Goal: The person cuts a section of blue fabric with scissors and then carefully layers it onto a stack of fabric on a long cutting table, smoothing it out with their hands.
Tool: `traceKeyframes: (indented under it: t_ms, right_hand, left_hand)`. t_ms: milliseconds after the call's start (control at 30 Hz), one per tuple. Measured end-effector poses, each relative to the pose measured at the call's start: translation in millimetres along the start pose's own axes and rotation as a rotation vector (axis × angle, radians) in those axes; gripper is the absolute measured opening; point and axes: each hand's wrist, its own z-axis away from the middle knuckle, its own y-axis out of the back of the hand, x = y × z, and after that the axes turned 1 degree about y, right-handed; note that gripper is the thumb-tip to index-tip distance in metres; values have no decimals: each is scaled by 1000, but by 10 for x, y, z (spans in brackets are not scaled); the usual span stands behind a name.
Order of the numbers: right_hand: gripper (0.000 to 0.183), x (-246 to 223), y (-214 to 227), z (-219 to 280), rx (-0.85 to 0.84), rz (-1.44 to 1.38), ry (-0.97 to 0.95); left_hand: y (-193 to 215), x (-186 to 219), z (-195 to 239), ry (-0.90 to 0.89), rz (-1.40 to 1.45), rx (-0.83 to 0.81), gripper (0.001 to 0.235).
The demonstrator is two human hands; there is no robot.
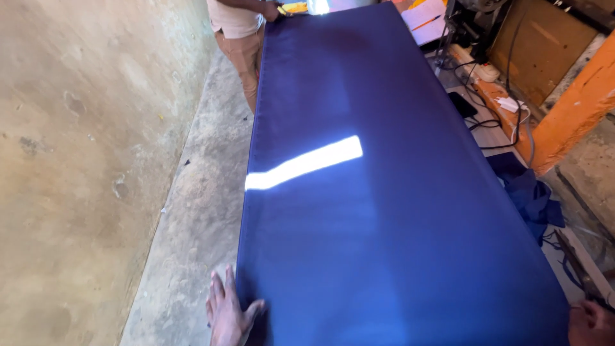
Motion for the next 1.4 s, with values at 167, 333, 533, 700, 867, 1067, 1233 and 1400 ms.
traceKeyframes:
  t_ms: [167, 333, 533, 700, 867, 1067, 1233, 1400]
  right_hand:
    - [25, -2984, 684, -105, -186, 142, -30]
    - [43, -4181, 409, -370, -215, 21, 511]
    - [76, -4870, -678, -454, -688, -122, 627]
    - [79, -4566, -1839, -1079, -691, 83, 729]
    - [80, -4634, -1516, -1611, -850, 227, 179]
    - [76, -4622, -1442, -1626, -853, 178, 192]
    - [75, -4559, -1502, -1607, -798, 151, 230]
    - [76, -4707, -1373, -1653, -862, 239, 153]
  left_hand:
    - [65, 420, 284, -68, 33, 83, 106]
    - [-48, 647, 438, 48, -126, 138, 100]
    - [-48, 622, 429, 43, -61, 133, 101]
    - [-59, 645, 437, 26, -104, 168, 100]
    - [-83, 616, 445, -14, -105, 225, 97]
    - [-46, 665, 486, -7, -77, 196, 98]
    - [-238, 501, 423, 33, -81, 303, 97]
    - [-416, 232, 291, -45, -106, 360, 102]
